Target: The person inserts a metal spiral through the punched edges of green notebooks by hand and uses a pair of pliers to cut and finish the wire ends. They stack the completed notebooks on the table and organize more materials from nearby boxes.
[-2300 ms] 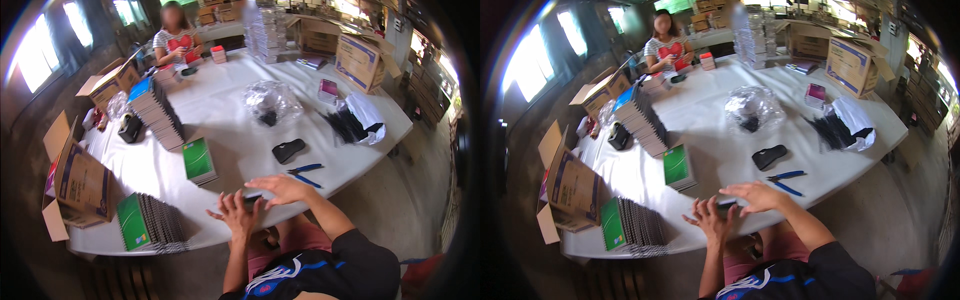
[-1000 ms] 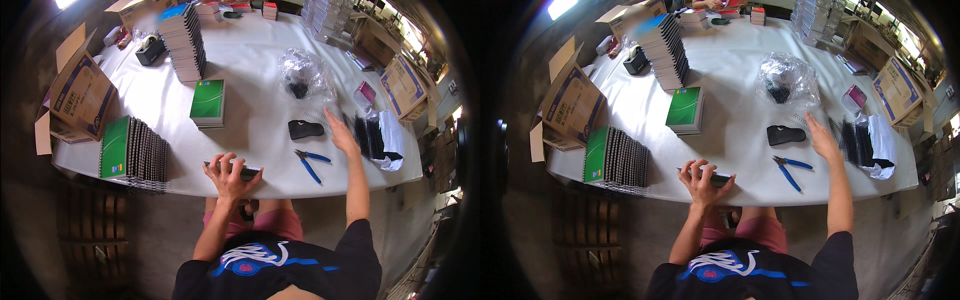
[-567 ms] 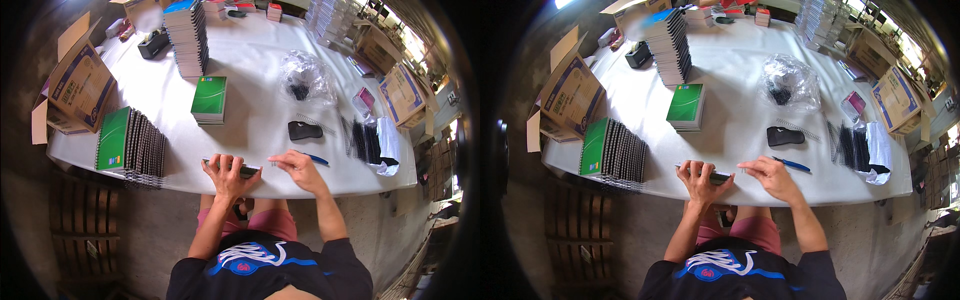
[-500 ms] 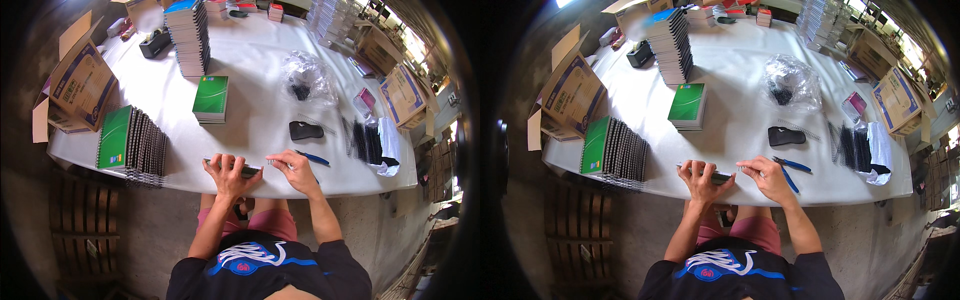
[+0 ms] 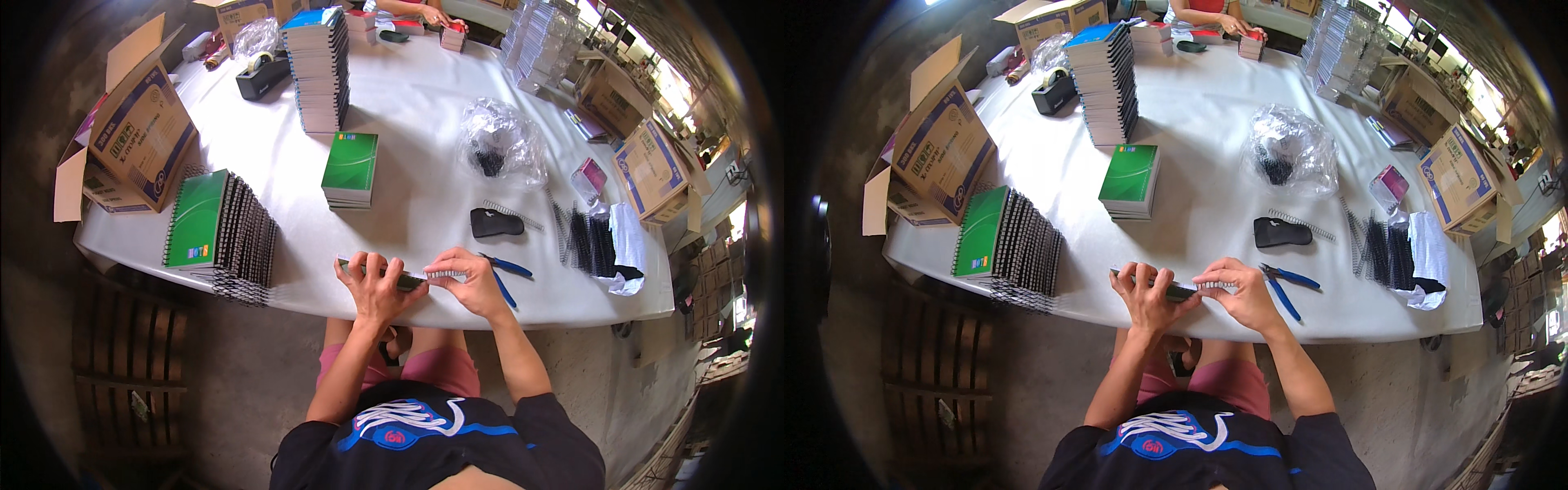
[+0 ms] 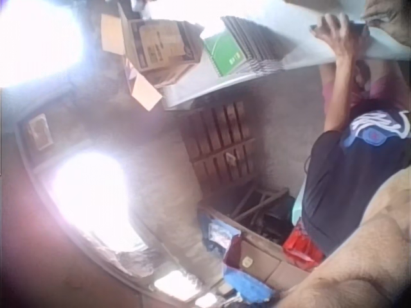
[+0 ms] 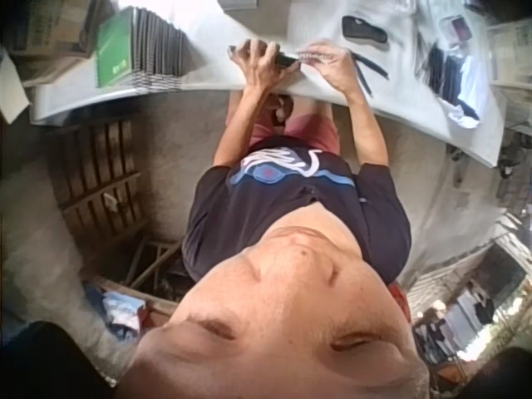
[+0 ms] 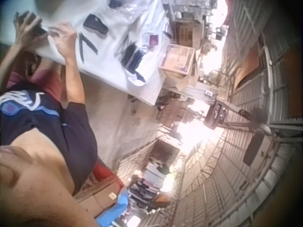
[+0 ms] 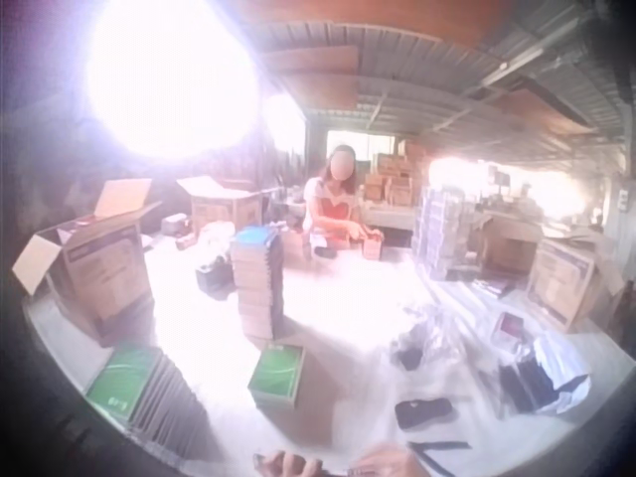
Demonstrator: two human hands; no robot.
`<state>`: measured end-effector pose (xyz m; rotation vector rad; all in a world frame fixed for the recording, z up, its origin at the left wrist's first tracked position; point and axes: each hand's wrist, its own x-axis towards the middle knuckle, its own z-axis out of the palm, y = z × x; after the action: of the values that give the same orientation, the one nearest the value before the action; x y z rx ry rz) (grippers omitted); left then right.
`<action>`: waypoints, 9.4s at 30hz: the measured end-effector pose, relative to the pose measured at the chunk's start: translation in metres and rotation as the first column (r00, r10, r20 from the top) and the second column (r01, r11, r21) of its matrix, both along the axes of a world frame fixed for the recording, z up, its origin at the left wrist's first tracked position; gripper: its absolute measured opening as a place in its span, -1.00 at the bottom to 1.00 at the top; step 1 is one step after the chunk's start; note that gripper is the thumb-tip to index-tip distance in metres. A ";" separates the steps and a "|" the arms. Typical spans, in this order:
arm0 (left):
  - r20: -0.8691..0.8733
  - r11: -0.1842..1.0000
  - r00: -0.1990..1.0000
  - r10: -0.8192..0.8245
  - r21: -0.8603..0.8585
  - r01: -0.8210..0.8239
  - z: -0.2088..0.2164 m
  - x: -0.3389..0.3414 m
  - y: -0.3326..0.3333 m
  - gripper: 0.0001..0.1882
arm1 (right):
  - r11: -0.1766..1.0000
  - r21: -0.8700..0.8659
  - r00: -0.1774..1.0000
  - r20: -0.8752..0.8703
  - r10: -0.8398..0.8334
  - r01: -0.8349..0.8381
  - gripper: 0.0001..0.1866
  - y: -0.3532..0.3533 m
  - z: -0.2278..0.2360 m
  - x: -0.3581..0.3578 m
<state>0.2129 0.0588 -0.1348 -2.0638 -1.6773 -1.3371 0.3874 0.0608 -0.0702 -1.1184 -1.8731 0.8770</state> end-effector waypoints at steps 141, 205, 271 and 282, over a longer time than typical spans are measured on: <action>0.496 0.968 0.853 -0.163 0.248 0.041 0.061 -0.029 -0.020 -0.60 | 0.900 0.405 0.926 0.255 -0.279 0.160 -0.56 -0.071 0.053 -0.051; 0.756 0.965 0.638 -0.145 0.250 -0.077 0.091 -0.237 0.000 -0.16 | 0.952 0.105 0.852 -0.426 0.305 -0.288 -0.38 0.137 0.082 -0.268; -0.091 0.995 0.994 0.063 -0.077 -0.070 0.010 -0.011 0.001 -0.48 | 0.979 -0.004 0.971 0.133 -0.200 0.203 -0.80 -0.018 0.004 0.007; -0.121 0.997 0.991 0.053 -0.052 -0.060 0.015 -0.011 -0.004 -0.49 | 0.997 -0.039 0.997 -0.043 0.058 -0.060 -0.84 -0.004 -0.002 -0.002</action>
<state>0.2017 0.0552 -0.1198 -2.0649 -1.7268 -1.1385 0.3856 0.0565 -0.0720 -1.0656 -1.8698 0.9681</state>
